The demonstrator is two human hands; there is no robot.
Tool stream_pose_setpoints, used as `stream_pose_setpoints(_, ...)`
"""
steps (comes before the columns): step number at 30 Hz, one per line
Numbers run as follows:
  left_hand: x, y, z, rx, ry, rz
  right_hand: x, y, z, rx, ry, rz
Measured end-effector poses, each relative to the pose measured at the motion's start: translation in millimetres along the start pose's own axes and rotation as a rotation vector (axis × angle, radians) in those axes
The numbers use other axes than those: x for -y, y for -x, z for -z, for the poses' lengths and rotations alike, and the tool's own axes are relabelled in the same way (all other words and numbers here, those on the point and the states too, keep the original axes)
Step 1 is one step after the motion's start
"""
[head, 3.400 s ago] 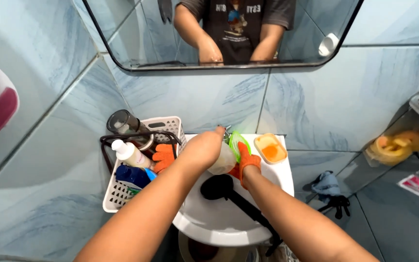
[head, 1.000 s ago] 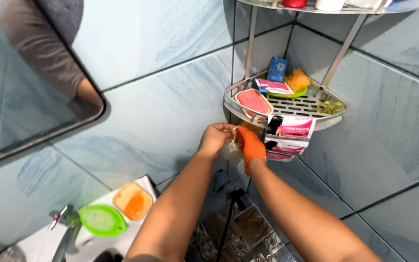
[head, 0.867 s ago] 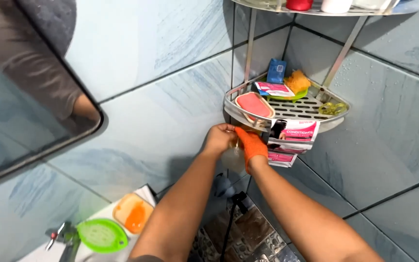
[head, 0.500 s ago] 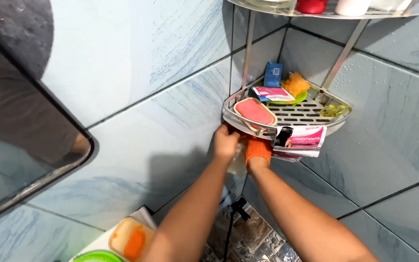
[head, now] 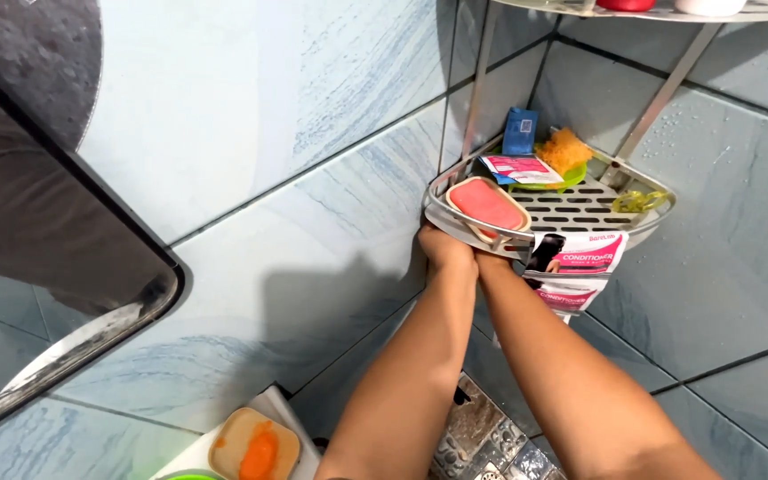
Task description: Organizing toiletries on a shelf and cleaning various bathroom items in a sink.
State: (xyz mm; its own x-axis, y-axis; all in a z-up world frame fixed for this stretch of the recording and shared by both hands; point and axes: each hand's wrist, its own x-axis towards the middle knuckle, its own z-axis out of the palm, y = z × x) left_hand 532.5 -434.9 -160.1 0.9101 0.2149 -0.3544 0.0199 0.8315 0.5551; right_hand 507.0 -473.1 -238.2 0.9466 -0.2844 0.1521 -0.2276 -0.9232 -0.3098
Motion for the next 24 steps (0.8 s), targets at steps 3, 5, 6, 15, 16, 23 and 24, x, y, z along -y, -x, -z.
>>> stream_pose_setpoints(3, 4, -4, 8, -0.005, 0.004, 0.007, 8, 6, 13, 0.013, -0.028, -0.016)
stream_pose_setpoints(5, 12, -16, 16, 0.016, -0.021, -0.022, 12, 10, 24, 0.019, -0.049, -0.028)
stream_pose_setpoints(6, 17, -21, 21, 0.035, -0.045, -0.05, 13, 13, 29, 0.024, -0.057, -0.034)
stream_pose_setpoints(15, -2, 8, 11, -0.005, -0.211, -0.1, -98, 19, 25, 0.06, -0.143, -0.078)
stream_pose_setpoints(16, 6, 1, 16, -0.006, -0.213, -0.099, -106, 23, 24, 0.066, -0.153, -0.086)
stream_pose_setpoints(23, 46, -36, 39, -0.035, -0.204, -0.18, -148, 42, 24, 0.087, -0.23, -0.153)
stream_pose_setpoints(24, 49, -38, 41, -0.006, -0.198, -0.207, -151, 44, 25, 0.089, -0.24, -0.161)
